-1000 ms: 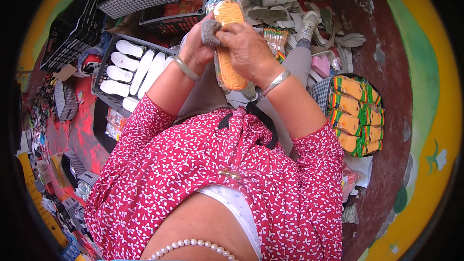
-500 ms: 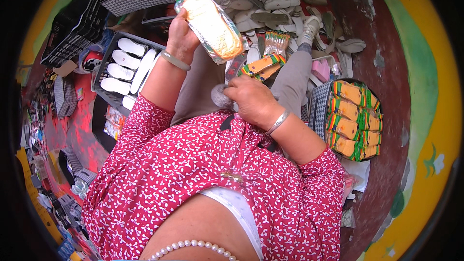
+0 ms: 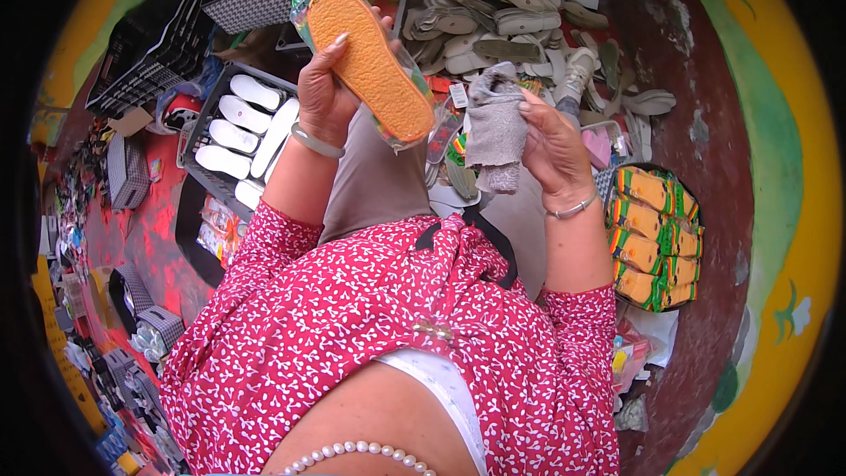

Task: The person wipes a plastic package by hand with a cloth, then places it into a larger bag.

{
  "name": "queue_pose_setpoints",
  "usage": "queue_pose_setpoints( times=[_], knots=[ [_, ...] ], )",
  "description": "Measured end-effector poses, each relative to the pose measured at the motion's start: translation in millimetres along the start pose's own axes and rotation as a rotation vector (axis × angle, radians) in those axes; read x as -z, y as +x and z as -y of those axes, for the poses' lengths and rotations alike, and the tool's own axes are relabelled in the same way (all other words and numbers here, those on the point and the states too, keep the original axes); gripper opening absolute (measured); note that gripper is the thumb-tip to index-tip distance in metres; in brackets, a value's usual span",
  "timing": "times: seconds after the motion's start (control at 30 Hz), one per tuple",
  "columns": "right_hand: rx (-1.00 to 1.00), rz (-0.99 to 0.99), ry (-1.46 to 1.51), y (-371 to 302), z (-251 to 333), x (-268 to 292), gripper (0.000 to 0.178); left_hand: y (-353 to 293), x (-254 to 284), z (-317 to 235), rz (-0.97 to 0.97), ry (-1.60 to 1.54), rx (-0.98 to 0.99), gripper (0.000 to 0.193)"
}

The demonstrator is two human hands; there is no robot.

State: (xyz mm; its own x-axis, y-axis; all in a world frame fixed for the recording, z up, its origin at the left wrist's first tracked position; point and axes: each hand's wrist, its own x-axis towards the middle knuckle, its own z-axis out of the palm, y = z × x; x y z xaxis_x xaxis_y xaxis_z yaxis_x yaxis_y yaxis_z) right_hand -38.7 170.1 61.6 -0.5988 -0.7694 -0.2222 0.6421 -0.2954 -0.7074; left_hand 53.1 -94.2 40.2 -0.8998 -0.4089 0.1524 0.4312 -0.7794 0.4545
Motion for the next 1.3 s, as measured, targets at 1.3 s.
queue_pose_setpoints(
  times=[1.3],
  knots=[
    [-0.046, 0.011, -0.584, 21, -28, -9, 0.024, -19, -39, 57, 0.019, 0.273, 0.292, 0.037]
  ],
)
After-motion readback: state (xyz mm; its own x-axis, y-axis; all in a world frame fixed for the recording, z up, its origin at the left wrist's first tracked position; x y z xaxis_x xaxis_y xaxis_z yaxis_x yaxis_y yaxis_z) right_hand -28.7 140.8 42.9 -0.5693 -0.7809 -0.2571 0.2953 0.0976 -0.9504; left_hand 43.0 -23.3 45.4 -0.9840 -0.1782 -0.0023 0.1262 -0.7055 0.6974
